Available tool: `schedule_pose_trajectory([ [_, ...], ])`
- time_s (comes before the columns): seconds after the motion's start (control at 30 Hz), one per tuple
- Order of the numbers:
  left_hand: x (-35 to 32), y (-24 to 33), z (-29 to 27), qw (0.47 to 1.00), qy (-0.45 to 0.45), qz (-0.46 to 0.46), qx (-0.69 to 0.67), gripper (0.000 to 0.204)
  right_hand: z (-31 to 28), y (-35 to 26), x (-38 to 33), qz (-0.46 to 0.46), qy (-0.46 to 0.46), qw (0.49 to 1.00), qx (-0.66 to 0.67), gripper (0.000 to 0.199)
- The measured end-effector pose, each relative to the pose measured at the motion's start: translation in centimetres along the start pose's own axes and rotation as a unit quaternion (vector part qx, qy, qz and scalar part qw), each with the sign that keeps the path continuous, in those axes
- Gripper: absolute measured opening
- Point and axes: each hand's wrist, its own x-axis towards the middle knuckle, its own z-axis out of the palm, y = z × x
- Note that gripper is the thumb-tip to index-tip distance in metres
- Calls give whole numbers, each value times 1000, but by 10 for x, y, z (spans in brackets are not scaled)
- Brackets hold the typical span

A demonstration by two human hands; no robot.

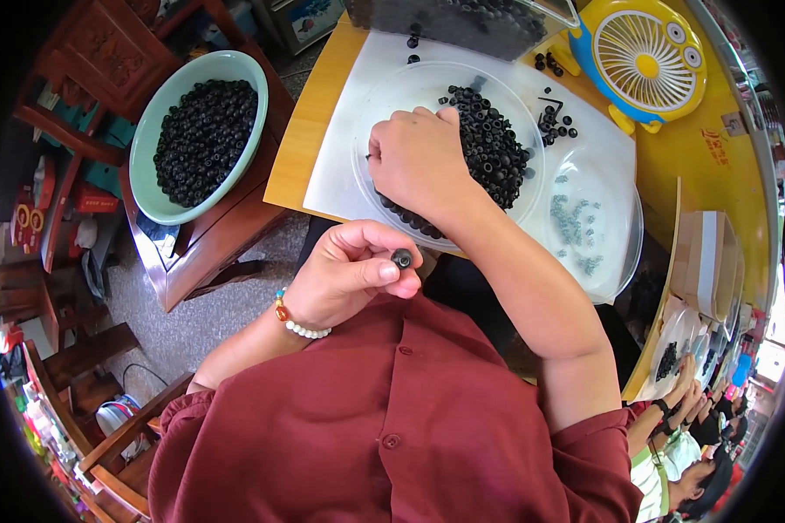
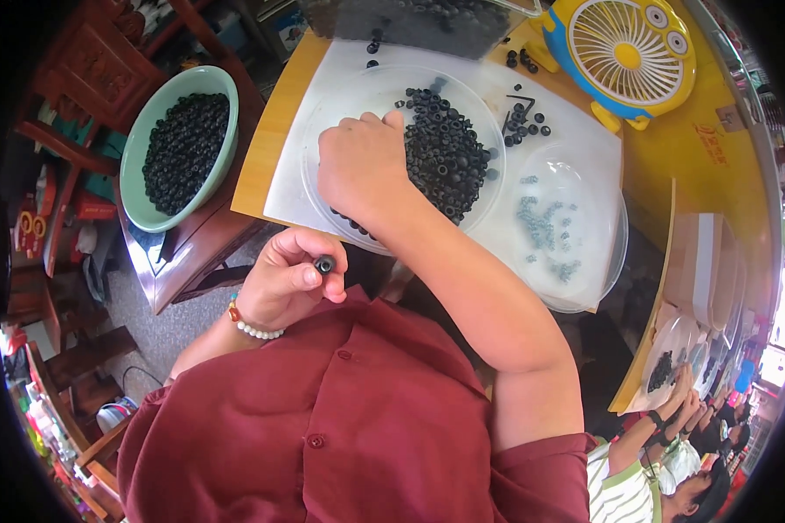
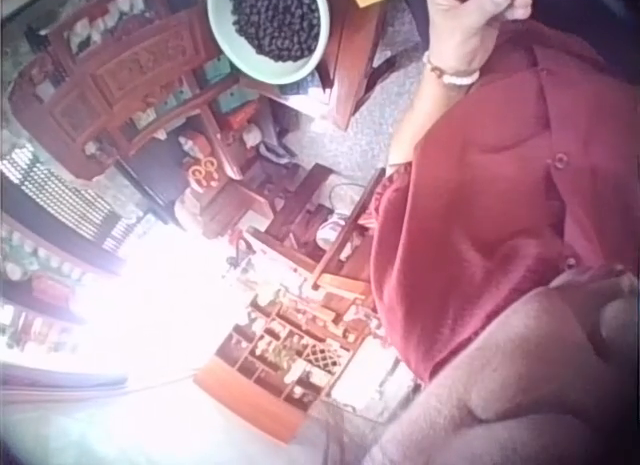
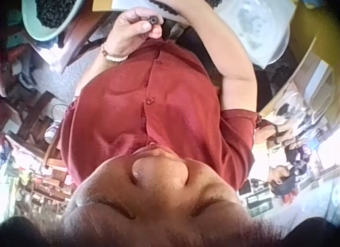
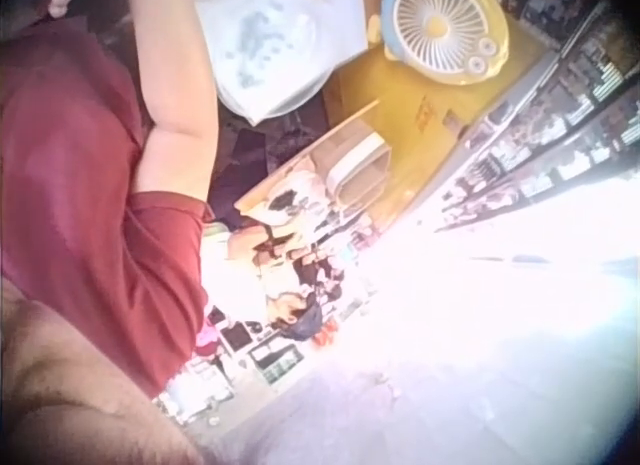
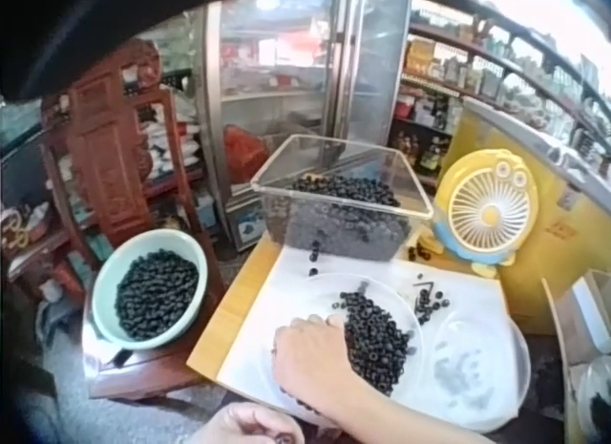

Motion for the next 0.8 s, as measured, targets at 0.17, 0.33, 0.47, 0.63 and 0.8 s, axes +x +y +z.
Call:
schedule_pose_trajectory([
  [0.17, 5, 0, 7, 1000, 30, -9, -3, 21, -32, 24, -40, 72, 47, 909, 407, 8],
  [0.33, 10, -6, 14, 999, 11, -30, -5, 22, -55, 38, -108, 141, -26, 748, 648, 10],
  [0.47, 16, -11, 26, 997, 15, -67, -37, 21, -52, 32, -147, 173, 6, 593, 786, 14],
  [0.63, 17, -21, 35, 997, 4, -74, -27, 21, -47, 21, -168, 156, 42, 521, 838, 10],
  [0.8, 14, -24, 40, 998, 3, -57, 25, 21, -50, 18, -171, 140, 45, 515, 844, 10],
])
